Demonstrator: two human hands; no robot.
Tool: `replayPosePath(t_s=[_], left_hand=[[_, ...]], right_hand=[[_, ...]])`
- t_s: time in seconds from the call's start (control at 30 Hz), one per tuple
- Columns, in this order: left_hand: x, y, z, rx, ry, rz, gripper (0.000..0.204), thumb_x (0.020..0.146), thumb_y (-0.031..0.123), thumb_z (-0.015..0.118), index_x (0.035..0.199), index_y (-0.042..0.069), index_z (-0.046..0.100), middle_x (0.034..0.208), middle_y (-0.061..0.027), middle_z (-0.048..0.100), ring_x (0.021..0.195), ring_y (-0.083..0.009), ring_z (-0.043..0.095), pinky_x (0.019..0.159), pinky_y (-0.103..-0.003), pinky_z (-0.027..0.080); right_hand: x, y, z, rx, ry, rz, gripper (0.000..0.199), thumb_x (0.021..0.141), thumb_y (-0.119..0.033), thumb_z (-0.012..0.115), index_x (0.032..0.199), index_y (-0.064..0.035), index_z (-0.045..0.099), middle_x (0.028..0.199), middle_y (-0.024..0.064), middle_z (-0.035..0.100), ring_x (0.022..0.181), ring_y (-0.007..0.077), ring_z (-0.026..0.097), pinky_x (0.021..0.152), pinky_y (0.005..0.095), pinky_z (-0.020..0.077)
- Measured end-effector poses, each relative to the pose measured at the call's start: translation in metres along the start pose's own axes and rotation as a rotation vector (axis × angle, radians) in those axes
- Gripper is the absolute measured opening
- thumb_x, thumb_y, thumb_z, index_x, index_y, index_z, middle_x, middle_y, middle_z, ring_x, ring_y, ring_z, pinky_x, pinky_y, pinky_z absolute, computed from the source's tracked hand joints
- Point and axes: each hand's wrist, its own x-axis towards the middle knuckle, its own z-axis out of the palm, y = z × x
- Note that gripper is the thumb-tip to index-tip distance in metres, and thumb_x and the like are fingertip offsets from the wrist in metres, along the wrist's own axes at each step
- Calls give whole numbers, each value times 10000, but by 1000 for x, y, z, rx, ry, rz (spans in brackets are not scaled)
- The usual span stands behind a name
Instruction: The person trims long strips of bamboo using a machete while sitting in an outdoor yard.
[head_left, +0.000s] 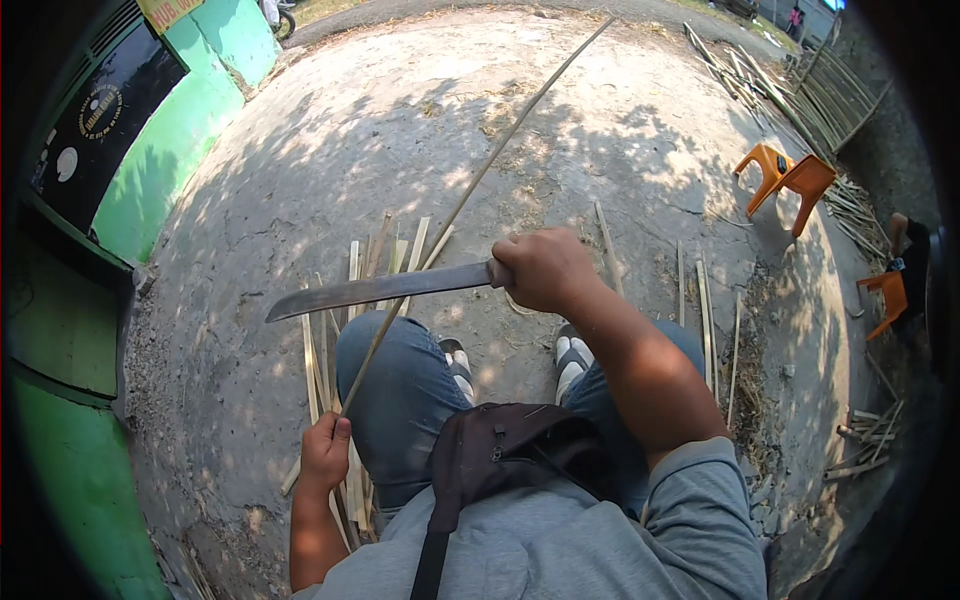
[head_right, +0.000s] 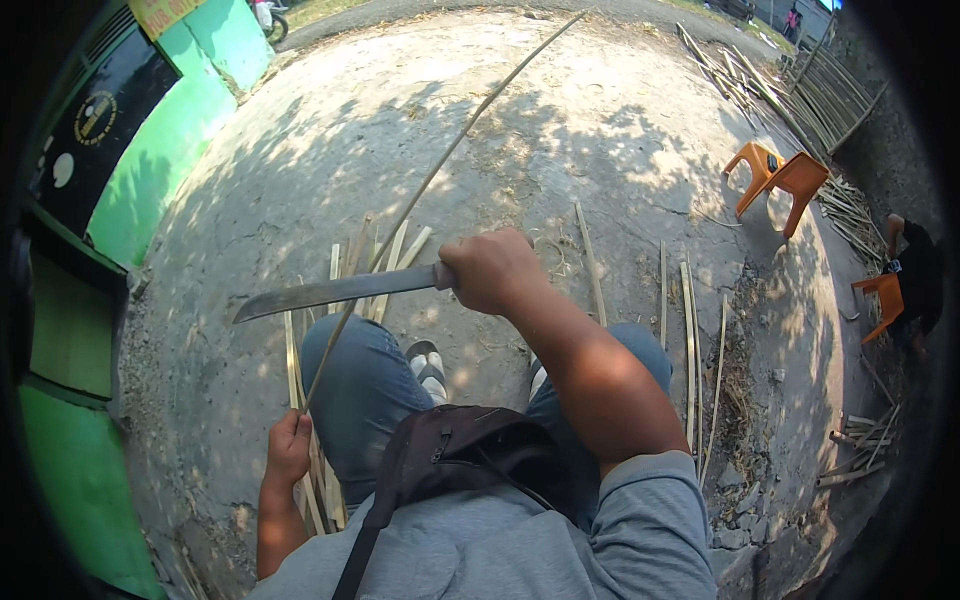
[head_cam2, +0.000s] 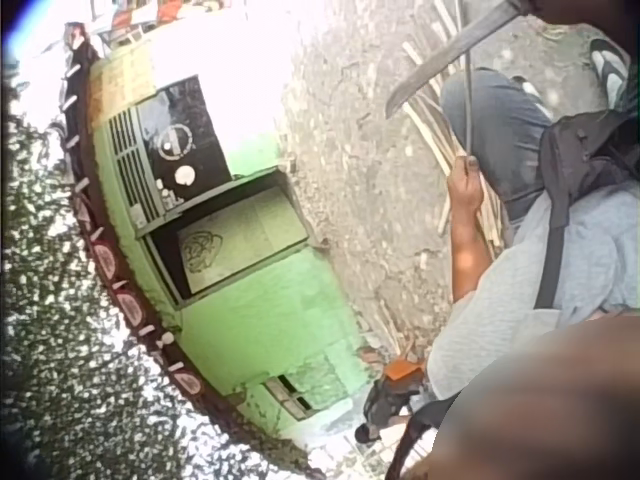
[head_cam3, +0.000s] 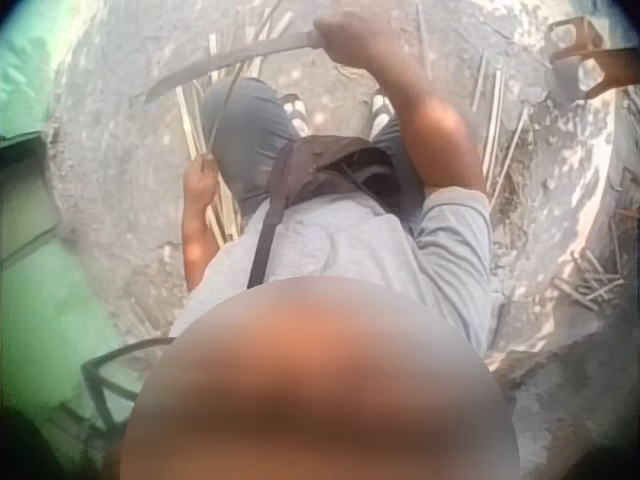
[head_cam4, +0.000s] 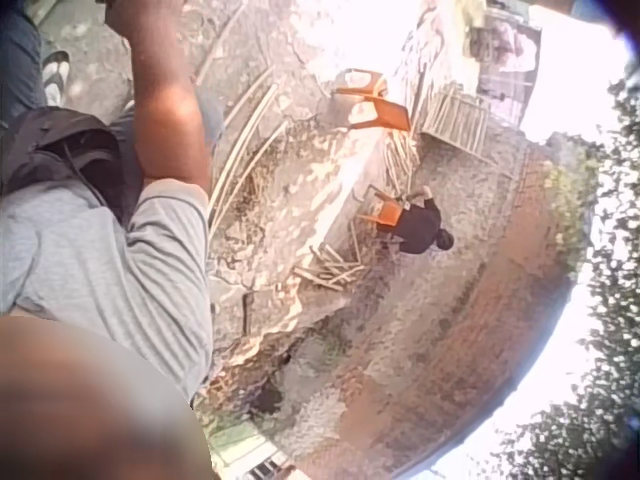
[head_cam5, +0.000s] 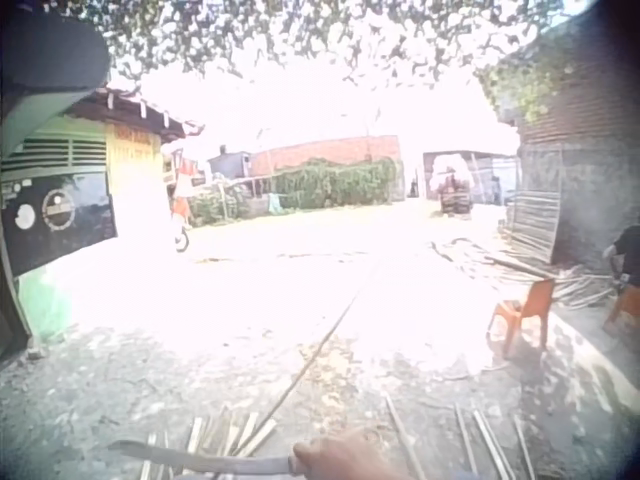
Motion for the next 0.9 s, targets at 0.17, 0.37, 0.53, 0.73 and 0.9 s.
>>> replayPosePath(t_s=[0.17,0.37,0.53,0.73,0.9], left_hand=[[-1,-5,-5,22,-5,15,572,1087,498,561,812,-3,543,624,-111,539,589,-183,472,570,-386,421],[-3,-19,20,49,36,-4,610,1087,539,521,805,-1,511,627,-191,513,555,-315,521,560,-437,419],[-6,-17,18,82,56,34,601,1095,532,498,832,-8,524,640,-207,534,573,-378,542,569,-445,432],[-3,-10,8,53,24,23,595,1103,516,490,835,-15,523,640,-184,517,597,-306,537,583,-432,430],[-3,-19,13,66,10,36,578,1111,495,489,827,-8,512,626,-135,494,596,-204,495,581,-398,420]], right_hand=[[1,3,3,58,-21,5,90,831,-234,701,837,-146,686,758,129,694,776,388,703,686,529,545],[11,26,26,87,20,217,95,869,-236,686,892,-163,741,850,124,737,845,375,721,747,508,570],[4,-12,15,112,0,92,115,880,-258,691,882,-147,721,793,132,718,784,379,718,704,517,558],[1,-15,17,-1,-86,-60,164,886,-293,695,848,-134,698,755,133,702,745,382,714,663,528,548],[12,3,23,54,-54,130,172,886,-279,677,826,-120,698,774,159,701,787,408,709,713,537,557]])
